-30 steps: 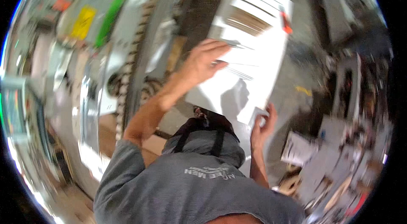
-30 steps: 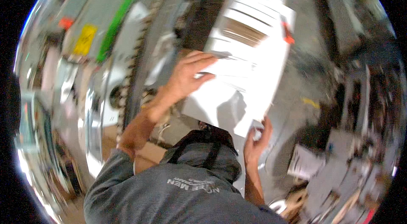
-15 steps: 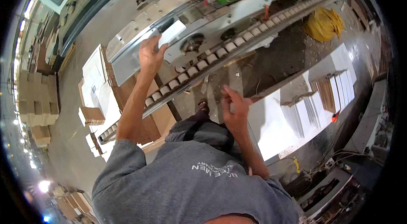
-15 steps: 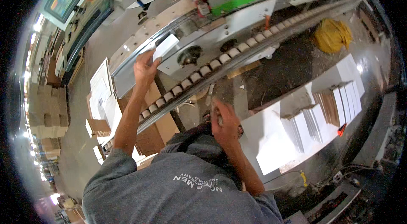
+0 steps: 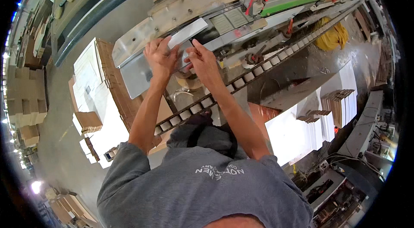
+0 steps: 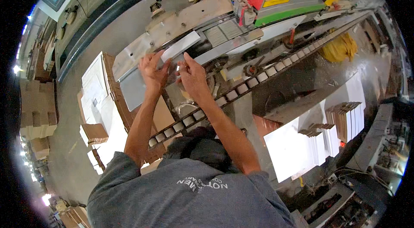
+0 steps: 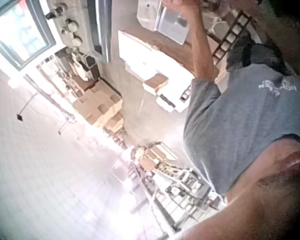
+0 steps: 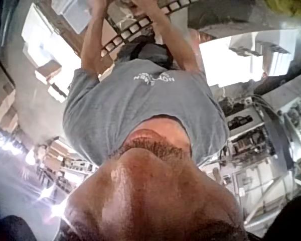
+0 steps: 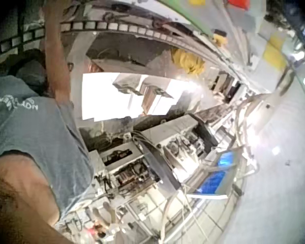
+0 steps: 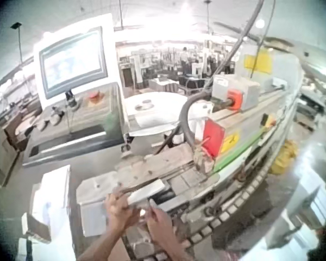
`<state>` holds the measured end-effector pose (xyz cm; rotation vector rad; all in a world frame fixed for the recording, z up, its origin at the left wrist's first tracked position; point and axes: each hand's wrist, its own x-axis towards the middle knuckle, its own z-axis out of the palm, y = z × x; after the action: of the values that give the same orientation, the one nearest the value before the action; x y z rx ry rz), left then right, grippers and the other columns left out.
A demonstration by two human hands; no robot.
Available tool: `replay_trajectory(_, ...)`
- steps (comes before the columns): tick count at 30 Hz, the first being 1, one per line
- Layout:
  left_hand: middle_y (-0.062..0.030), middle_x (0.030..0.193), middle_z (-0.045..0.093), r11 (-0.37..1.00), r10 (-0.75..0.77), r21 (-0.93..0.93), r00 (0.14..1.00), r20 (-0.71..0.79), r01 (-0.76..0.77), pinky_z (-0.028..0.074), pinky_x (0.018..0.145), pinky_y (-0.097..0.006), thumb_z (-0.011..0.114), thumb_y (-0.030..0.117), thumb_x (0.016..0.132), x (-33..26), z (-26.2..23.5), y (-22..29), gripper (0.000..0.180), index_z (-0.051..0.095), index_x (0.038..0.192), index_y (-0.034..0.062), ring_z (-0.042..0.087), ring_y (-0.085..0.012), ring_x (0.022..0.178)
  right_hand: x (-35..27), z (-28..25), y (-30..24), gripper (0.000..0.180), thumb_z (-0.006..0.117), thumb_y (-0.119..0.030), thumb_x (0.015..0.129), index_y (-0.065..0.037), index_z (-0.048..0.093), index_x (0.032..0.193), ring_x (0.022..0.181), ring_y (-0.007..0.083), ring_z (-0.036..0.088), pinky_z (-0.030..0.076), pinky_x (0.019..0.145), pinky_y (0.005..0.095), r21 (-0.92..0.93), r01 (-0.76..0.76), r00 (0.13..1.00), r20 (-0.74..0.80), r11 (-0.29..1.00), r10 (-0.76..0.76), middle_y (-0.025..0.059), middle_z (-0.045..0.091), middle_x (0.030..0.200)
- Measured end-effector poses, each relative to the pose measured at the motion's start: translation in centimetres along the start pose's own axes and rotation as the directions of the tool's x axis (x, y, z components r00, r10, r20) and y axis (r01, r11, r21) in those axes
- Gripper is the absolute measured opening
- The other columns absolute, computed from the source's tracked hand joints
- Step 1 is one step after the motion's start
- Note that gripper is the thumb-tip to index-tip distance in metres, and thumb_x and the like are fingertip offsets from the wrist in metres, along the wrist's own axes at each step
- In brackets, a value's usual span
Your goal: The person picks up white rectangular wooden boards from a stack on a table and feeds them into a large industrial edge-banding machine one by one.
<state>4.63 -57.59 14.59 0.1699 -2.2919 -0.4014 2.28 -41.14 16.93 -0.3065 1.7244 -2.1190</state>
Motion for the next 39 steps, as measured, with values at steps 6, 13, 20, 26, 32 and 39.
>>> replay_trajectory(6,-0.0068,0.090,0.069,0.986,-0.156,-0.043,0.983,0.095,0.161,0.045,0.084,-0.043,0.083,0.025,0.073,-0.9,-1.9,-2.4,0.028,0.075,0.094,0.0091,0.059,-0.0302,0.090,2.2,2.0,2.2,0.059,0.049,-0.009,0.100,0.006,0.026,0.152,0.077,0.0170,0.064,0.055,0.055,0.0270,0.004,-0.022,0.999,-0.025,1.000,0.022,0.0168,0.058,0.120)
replay_trajectory(13,-0.0076,0.084,0.070,0.982,-0.141,-0.104,0.981,0.130,0.155,0.046,0.084,-0.042,0.080,0.023,0.076,0.6,-0.1,-2.1,0.018,0.075,0.087,0.0087,0.061,-0.0309,0.085,5.5,1.7,3.2,0.058,0.044,-0.005,0.095,0.015,0.025,0.146,0.067,0.0146,0.064,0.054,0.048,0.0275,-0.038,0.004,0.998,-0.068,0.999,-0.007,0.0154,0.063,0.105)
replay_trajectory(20,-0.0125,0.079,0.069,0.994,-0.052,-0.094,0.994,0.099,0.061,0.049,0.072,-0.041,0.080,0.016,0.078,1.7,2.0,-1.1,0.015,0.075,0.084,0.0037,0.063,-0.0329,0.075,6.2,0.2,2.0,0.036,0.044,-0.007,0.096,0.017,0.048,0.122,0.064,0.0144,0.063,0.052,0.046,0.0286,-0.200,-0.020,0.996,-0.094,0.980,0.001,0.0130,0.064,0.089)
replay_trajectory(26,-0.0101,0.077,0.067,0.993,-0.030,-0.109,0.992,0.122,0.043,0.048,0.074,-0.041,0.078,0.015,0.077,3.6,5.5,2.4,0.011,0.073,0.080,0.0056,0.061,-0.0318,0.076,9.2,-4.4,2.6,0.018,0.050,-0.008,0.089,0.009,0.055,0.094,0.069,0.0345,0.066,0.053,0.066,0.0434,-0.339,0.080,0.977,-0.160,0.937,-0.142,0.0189,0.062,0.072)
replay_trajectory(32,-0.0082,0.076,0.066,0.996,0.045,-0.078,0.993,0.111,-0.036,0.048,0.076,-0.041,0.077,0.016,0.077,5.8,10.0,6.0,0.009,0.072,0.076,0.0081,0.061,-0.0304,0.078,12.0,-9.8,2.5,0.016,0.050,-0.006,0.092,0.007,0.056,0.098,0.048,0.0157,0.056,0.047,0.047,0.0316,-0.447,0.109,0.957,-0.194,0.888,-0.215,0.0108,0.062,0.067)
replay_trajectory(39,-0.0086,0.075,0.065,0.991,0.104,-0.101,0.977,0.187,-0.087,0.047,0.073,-0.042,0.076,0.019,0.078,8.2,15.0,8.9,0.012,0.071,0.073,0.0086,0.059,-0.0314,0.074,11.0,-11.5,0.4,0.042,0.051,-0.012,0.093,0.005,0.051,0.131,0.081,0.0377,0.064,0.051,0.076,0.0450,-0.416,0.240,0.884,-0.280,0.877,-0.375,0.0211,0.065,0.094)
